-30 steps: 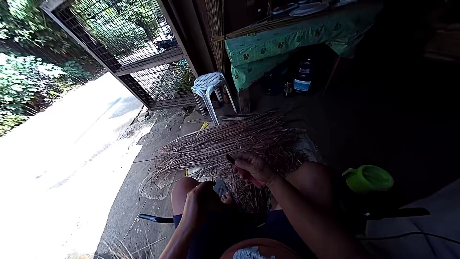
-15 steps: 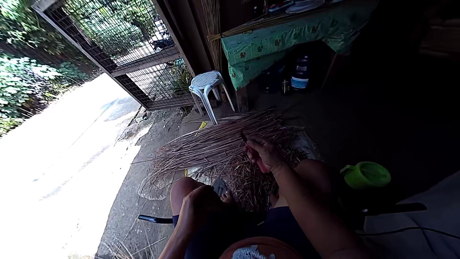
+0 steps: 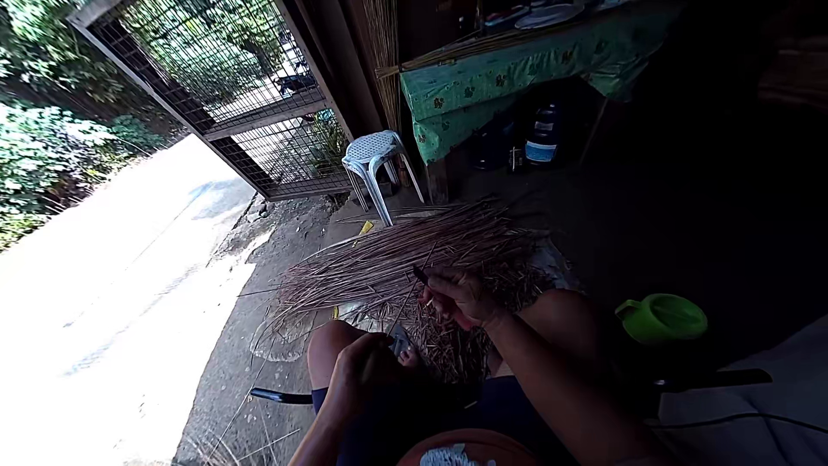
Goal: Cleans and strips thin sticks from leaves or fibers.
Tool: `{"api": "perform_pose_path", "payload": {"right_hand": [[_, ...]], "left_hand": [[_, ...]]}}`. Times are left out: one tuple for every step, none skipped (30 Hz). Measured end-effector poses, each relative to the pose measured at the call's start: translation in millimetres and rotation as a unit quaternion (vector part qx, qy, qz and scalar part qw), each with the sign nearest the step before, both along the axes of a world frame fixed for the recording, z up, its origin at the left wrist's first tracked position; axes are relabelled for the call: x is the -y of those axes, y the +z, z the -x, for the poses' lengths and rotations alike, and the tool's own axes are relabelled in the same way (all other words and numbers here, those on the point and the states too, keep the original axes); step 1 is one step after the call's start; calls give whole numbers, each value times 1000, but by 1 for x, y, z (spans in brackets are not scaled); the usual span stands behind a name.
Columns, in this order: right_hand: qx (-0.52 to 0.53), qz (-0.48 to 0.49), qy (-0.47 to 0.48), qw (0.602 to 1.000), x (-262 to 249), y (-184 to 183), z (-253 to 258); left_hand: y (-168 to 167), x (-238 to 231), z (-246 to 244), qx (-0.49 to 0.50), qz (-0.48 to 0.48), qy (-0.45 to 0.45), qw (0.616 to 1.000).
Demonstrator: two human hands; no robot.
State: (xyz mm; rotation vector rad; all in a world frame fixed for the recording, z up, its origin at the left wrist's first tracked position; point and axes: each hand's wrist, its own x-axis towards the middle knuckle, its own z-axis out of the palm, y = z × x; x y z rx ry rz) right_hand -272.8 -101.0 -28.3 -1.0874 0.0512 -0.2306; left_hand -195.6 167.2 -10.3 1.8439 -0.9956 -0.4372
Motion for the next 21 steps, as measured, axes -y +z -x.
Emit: {"api": "perform_pose_path", "payload": {"right_hand": [[1, -10, -22, 1000, 6, 1, -1], [2, -22, -44, 999, 12, 2, -1], [3, -33, -65, 997, 19, 2, -2], [3, -40, -84, 996, 25, 4, -2], [1, -42, -99, 994, 30, 5, -2], [-1, -39, -103, 994, 33, 6, -1], [-1, -33, -92, 995, 34, 6, -1], [0, -24, -67, 997, 31, 6, 0], [0, -11, -31, 999, 24, 5, 1], [4, 4, 11, 1000, 16, 3, 2], [12, 11, 50, 999, 7, -1, 2], [15, 14, 81, 997, -2, -4, 3], [16, 16, 97, 995, -10, -5, 3], [15, 14, 99, 995, -14, -5, 3], [11, 10, 90, 996, -16, -4, 3], [7, 5, 75, 997, -14, -3, 2], [4, -1, 56, 998, -9, -1, 1], [3, -6, 38, 999, -4, 0, 1], [2, -10, 23, 1000, 2, 1, 0], [1, -13, 10, 1000, 7, 2, 0], [2, -17, -2, 1000, 11, 3, 0]], "left_hand": [[0, -2, 1, -6, 1, -2, 1000], [-1, -4, 1, -10, 1, -3, 1000], [-1, -6, 2, -12, 0, -5, 1000], [-2, -7, 2, -12, 1, -6, 1000], [-2, -8, 2, -14, 2, -5, 1000], [-2, -9, 2, -17, 2, -3, 1000], [-2, -9, 2, -23, 3, -1, 1000], [-2, -8, 1, -32, 6, 1, 999], [-1, -6, 0, -44, 10, 2, 999], [0, -3, -1, -60, 16, -1, 998], [1, 0, -1, -76, 25, -6, 997], [3, 2, -1, -92, 33, -10, 995], [4, 5, -1, -103, 39, -15, 994], [5, 6, -1, -109, 41, -20, 993], [6, 6, 0, -113, 40, -24, 993], [6, 5, 0, -113, 40, -27, 992], [6, 4, 0, -110, 39, -28, 993], [5, 2, 0, -106, 39, -30, 993], [4, 0, 0, -101, 40, -33, 993], [3, -2, -1, -97, 40, -36, 994], [2, -3, -1, -95, 40, -38, 994]]}}
